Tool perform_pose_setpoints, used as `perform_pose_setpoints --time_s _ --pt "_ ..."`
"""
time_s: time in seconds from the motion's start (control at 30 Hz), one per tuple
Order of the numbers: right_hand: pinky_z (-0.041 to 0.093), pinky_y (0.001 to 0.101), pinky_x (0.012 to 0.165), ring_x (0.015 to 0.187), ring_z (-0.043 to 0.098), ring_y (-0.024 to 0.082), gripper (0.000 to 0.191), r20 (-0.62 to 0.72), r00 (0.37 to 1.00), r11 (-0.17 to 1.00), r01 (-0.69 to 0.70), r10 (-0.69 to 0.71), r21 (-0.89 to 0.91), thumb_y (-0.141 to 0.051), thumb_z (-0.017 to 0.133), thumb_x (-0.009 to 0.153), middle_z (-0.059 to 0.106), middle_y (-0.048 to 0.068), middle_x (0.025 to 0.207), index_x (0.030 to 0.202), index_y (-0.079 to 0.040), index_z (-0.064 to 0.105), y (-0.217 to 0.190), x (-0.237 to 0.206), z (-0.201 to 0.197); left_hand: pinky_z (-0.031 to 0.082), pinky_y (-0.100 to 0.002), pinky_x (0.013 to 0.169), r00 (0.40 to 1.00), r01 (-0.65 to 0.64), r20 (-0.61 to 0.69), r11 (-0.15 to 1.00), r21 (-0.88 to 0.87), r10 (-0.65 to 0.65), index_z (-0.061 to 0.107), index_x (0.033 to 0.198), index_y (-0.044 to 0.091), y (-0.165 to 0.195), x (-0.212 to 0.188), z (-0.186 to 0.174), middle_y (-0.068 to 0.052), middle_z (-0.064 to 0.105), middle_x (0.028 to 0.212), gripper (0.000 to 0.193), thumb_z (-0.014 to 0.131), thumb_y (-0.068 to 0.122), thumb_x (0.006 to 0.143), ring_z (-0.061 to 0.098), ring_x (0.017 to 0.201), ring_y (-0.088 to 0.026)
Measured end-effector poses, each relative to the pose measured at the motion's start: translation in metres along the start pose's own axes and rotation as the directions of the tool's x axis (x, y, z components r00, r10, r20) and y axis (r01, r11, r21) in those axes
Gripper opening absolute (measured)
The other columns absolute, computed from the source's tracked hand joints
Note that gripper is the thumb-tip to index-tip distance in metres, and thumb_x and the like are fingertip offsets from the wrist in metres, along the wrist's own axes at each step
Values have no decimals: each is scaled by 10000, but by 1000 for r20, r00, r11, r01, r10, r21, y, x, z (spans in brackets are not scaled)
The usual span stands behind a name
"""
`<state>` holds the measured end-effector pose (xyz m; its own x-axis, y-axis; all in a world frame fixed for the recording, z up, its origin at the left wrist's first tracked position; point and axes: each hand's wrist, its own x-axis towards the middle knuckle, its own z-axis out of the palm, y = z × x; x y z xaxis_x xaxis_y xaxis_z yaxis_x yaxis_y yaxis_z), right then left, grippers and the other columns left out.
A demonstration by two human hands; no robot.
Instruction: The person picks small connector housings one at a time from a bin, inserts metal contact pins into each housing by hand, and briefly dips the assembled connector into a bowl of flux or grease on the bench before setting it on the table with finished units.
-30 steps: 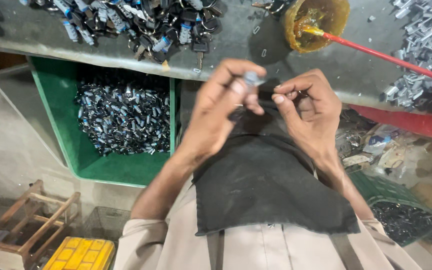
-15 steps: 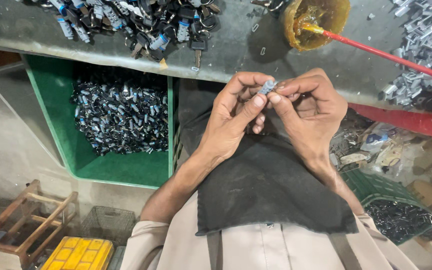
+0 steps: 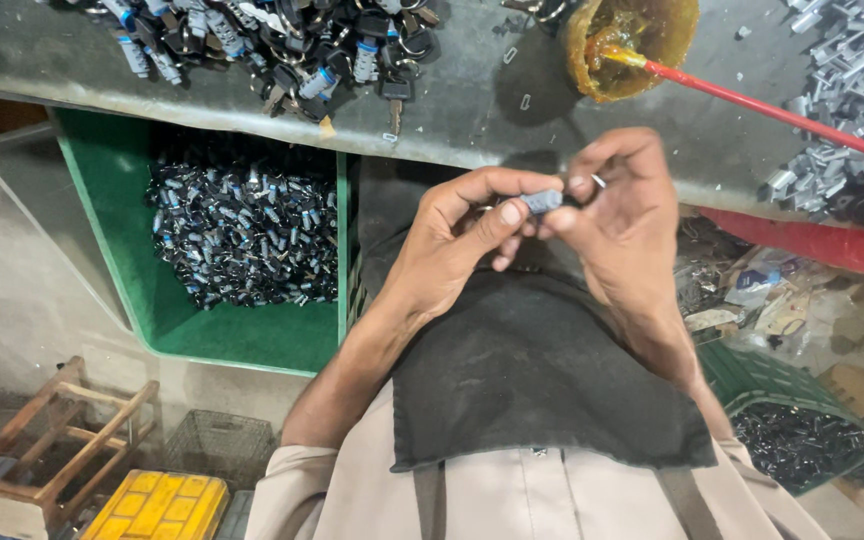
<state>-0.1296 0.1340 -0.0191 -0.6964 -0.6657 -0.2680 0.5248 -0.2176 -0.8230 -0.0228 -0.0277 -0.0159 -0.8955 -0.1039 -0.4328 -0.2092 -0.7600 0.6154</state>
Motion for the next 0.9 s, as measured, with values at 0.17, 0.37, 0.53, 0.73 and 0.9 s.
perform_pose_setpoints --time_s 0.17,0.37,0.53,0.73,0.9 --pt "538 197 631 851 648 118 494 -338 911 964 176 -236 -198 -62 731 933 578 24 1048 1343 -108 458 -21 12 -11 544 -247 836 997 -73 6 996 45 73 600 1359 4 15 3 3 -81 720 1085 321 645 165 1085 636 902 -90" --pt "654 294 771 917 781 236 160 -132 832 538 220 -539 -814 -37 716 1165 730 192 1099 1234 97 663 -62 16 -30 539 -268 875 987 -160 18 986 38 160 591 1318 9 13 14 10 -72 713 976 280 645 187 1110 648 887 -93" --pt "674 315 858 971 784 262 181 -107 842 526 225 -528 -820 -34 684 1214 727 225 1122 1254 138 646 -66 16 -36 522 -264 839 988 -153 -22 987 -55 152 601 1284 4 3 33 14 -53 680 952 274 639 215 1114 624 902 -92" --pt "636 313 774 865 738 246 245 -259 792 738 321 -552 -593 -105 701 1222 661 186 1081 1259 111 590 -57 2 -46 510 -261 791 998 -63 -9 947 -315 64 604 1300 25 -11 55 6 -44 637 978 280 639 211 1095 594 886 -99" --pt "648 332 797 874 750 253 254 -221 811 730 324 -542 -601 -121 694 1234 690 207 1034 1243 117 608 -49 1 -42 499 -260 781 999 -27 20 934 -356 36 604 1301 21 -17 54 3 -46 626 972 274 639 205 1101 584 881 -96"
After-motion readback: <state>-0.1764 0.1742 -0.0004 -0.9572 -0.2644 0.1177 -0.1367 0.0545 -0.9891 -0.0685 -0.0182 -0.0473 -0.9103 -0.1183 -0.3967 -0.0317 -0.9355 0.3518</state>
